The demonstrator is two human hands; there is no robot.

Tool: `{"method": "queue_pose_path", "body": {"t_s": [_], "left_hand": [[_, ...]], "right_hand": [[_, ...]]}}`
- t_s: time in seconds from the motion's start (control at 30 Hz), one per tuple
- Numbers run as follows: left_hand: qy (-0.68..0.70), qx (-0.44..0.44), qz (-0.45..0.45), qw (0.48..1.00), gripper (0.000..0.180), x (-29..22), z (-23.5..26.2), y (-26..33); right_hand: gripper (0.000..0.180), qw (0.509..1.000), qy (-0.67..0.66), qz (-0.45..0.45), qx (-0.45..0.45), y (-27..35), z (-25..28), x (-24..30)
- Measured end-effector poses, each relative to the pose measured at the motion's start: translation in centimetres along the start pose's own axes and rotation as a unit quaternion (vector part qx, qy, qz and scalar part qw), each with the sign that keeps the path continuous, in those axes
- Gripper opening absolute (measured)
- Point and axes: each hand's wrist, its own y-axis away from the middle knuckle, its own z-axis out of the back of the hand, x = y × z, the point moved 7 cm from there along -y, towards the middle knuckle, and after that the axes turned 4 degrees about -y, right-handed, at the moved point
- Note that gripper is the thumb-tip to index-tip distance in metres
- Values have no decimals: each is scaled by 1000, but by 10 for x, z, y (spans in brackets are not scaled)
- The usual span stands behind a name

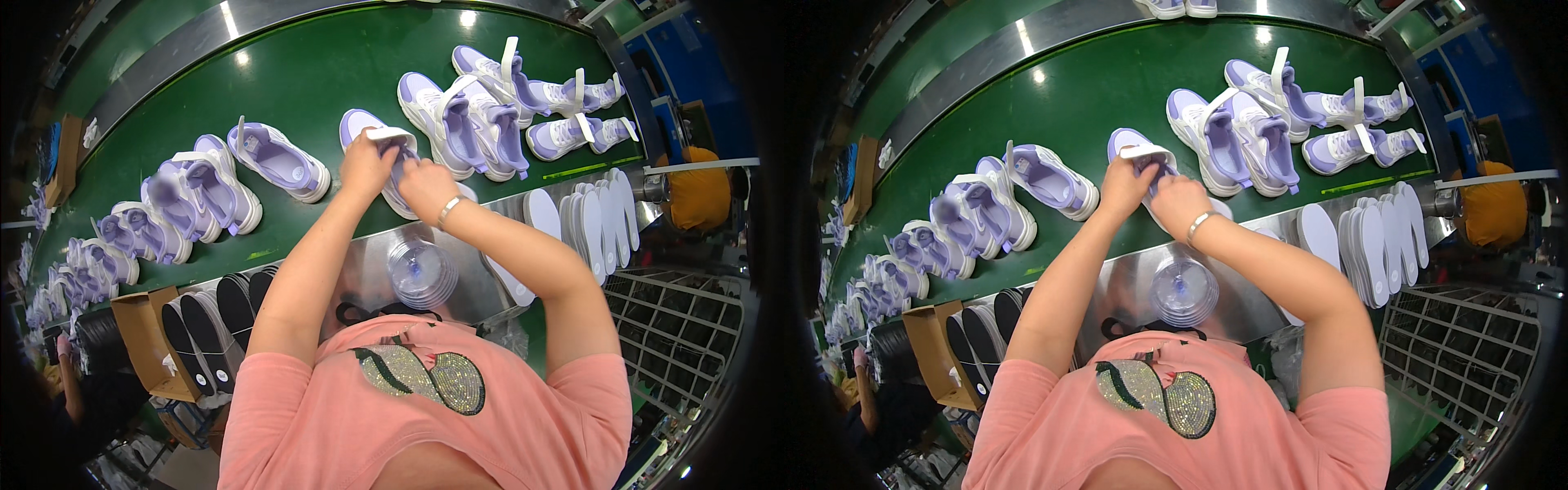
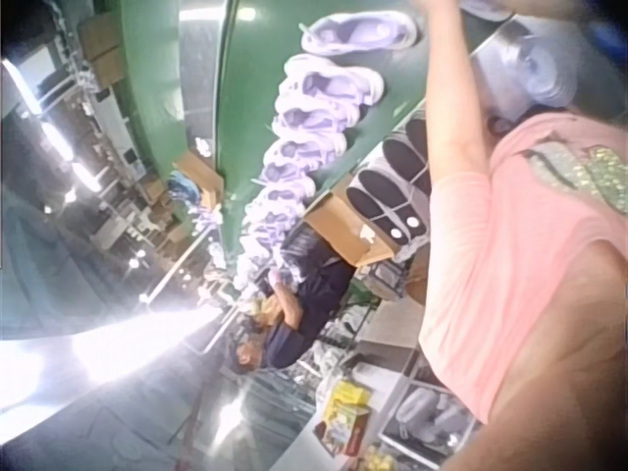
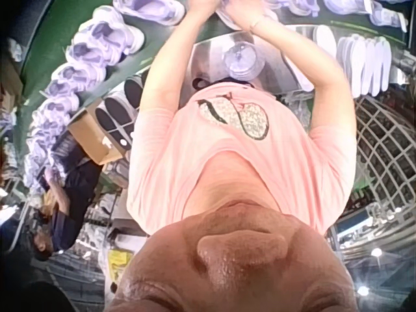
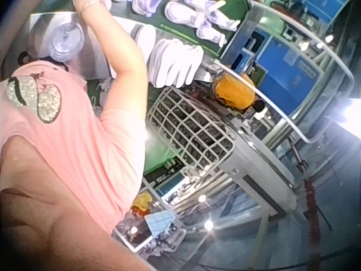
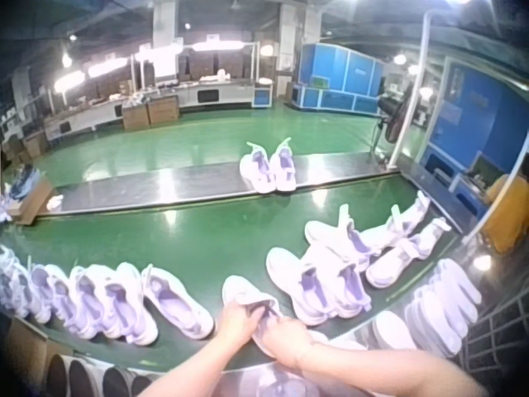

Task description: The person places white insoles into a series of purple and white shoes on a conveyor belt. The person picks up stacks of insoles from a shelf, brings them to the conveyor, and inserts them into each shoe one by one.

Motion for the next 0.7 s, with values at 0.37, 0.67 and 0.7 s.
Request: {"method": "queue_pose_path", "body": {"t_s": [0.37, 0.67, 0.7], "left_hand": [[45, 23, 25, 998, 40, 22, -12, 3], [98, 71, 20, 992, 39, 23, -14, 2], [97, 75, 22, 992, 39, 23, -14, 4]], "right_hand": [[21, 997, -43, -70, 6, 29, 15, -8], [10, 999, -38, 21, -24, -10, -12, 6], [10, 998, -59, 25, -18, -17, -22, 5]]}}
